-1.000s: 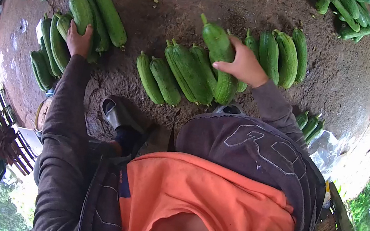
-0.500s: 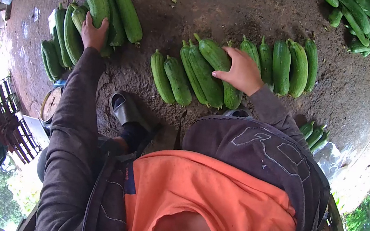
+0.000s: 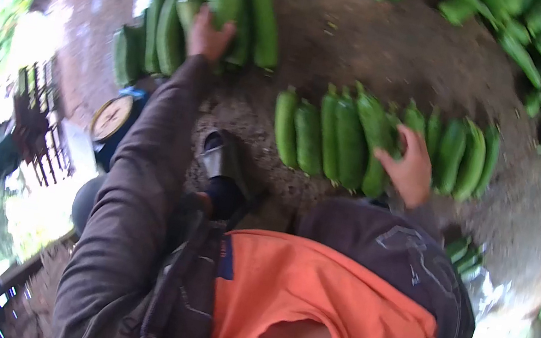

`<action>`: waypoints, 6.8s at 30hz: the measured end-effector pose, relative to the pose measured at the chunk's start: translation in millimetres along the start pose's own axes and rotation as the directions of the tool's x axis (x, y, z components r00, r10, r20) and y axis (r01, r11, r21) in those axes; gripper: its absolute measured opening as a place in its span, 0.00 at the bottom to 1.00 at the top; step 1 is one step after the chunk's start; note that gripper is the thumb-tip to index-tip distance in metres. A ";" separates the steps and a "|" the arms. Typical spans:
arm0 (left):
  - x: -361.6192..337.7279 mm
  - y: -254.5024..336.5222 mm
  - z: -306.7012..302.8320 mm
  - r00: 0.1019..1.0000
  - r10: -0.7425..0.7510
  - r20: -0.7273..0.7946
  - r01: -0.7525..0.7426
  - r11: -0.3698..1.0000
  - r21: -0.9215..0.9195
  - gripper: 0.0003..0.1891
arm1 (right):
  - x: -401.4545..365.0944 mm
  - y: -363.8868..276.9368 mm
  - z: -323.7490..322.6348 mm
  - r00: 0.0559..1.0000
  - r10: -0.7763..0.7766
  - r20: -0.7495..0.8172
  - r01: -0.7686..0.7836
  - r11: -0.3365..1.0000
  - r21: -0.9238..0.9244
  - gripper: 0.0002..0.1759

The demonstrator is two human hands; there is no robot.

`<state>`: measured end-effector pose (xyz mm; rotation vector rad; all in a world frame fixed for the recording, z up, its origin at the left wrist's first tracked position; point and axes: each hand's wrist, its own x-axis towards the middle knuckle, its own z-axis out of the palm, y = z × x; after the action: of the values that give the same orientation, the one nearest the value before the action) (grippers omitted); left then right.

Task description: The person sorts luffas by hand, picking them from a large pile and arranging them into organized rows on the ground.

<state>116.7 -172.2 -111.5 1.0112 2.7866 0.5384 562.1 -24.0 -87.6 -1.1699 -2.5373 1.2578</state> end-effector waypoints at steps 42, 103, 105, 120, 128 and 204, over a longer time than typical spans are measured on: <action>81.3 -464.3 -130.8 0.893 -0.313 0.325 0.450 0.579 -0.679 0.21 | -56.2 97.8 -136.0 0.844 0.513 -0.154 -0.508 0.858 0.073 0.28; -114.8 225.2 47.4 0.804 0.483 0.347 -0.292 0.829 -0.477 0.22 | 250.3 48.8 -146.9 0.872 -0.427 -0.240 -0.017 0.464 -0.886 0.26; -103.0 229.4 39.9 0.798 0.537 0.274 -0.358 0.788 -0.501 0.23 | 234.6 54.3 -140.1 0.688 -0.565 -0.454 0.028 0.647 -0.762 0.23; -64.8 189.5 -20.0 0.923 0.386 -0.001 -0.318 0.758 -0.570 0.35 | 123.3 -76.8 -81.9 0.928 -0.275 -0.251 0.373 0.688 0.622 0.29; 19.2 -28.8 -72.9 0.931 0.048 -0.362 -0.005 0.993 0.117 0.32 | 161.7 39.9 -128.7 0.898 -0.038 -0.438 0.107 0.985 0.134 0.28; 45.9 -206.1 -114.4 0.967 -0.245 -0.074 0.244 0.797 0.552 0.48 | 275.1 81.2 -133.1 0.903 0.313 -0.295 -0.309 0.949 0.061 0.33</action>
<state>-68.4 -322.3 -81.9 0.6884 3.0732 -0.3421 466.7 275.1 -125.7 -1.6723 -2.1800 1.0449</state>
